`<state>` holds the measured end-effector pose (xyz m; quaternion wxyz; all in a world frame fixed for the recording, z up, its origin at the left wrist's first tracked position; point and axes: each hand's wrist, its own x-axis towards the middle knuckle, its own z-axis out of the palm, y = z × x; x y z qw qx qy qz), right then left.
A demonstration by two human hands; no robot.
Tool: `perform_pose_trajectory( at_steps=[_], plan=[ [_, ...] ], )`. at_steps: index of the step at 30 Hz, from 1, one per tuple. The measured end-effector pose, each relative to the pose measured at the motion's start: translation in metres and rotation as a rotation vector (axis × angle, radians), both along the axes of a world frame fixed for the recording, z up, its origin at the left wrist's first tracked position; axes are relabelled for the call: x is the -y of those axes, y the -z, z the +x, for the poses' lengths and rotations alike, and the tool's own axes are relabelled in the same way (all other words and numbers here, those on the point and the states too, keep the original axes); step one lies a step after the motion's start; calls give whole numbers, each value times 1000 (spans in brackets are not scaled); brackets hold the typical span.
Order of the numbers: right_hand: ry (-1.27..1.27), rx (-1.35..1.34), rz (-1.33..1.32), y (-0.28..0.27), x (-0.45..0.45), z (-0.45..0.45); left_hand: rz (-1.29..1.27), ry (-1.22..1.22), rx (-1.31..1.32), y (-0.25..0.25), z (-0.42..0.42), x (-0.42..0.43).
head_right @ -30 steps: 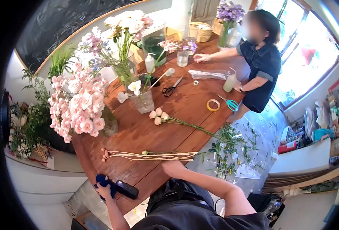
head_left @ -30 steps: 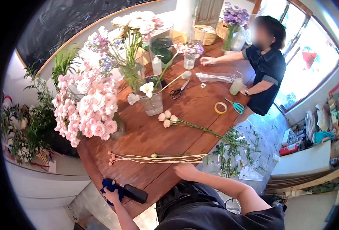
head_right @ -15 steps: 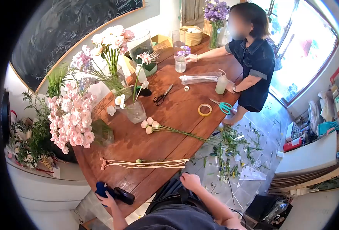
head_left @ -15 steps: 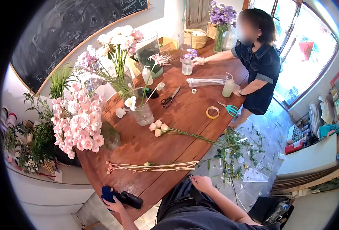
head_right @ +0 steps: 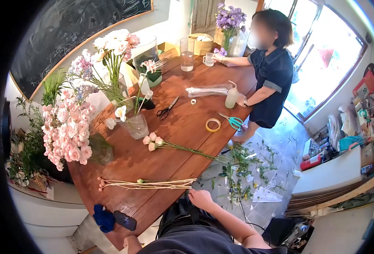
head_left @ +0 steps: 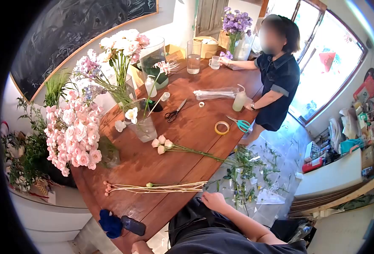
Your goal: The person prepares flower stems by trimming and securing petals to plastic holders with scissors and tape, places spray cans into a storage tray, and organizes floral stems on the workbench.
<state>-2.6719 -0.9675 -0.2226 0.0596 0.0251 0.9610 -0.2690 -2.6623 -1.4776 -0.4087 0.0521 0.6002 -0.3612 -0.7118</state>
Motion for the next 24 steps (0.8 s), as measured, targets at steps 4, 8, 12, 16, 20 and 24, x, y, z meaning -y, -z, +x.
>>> perform_pose_trajectory(
  at_steps=[4,8,12,16,20,24],
  plan=[
    [162,-113,-156,-2,1,-12,40,-21,-10,13,-6,8],
    [346,-95,-409,-16,-14,-32,62,-52,-21,24,-12,6],
    [365,-73,-993,10,-28,-51,-80,-206,36,23,4,2],
    [352,-39,-930,1,3,-66,-604,-637,658,-6,40,-5],
    [287,-62,-1063,8,64,-70,-887,-573,617,-83,76,-9],
    [164,50,-1030,5,109,-64,-1114,-357,345,-85,105,27]
  ],
)
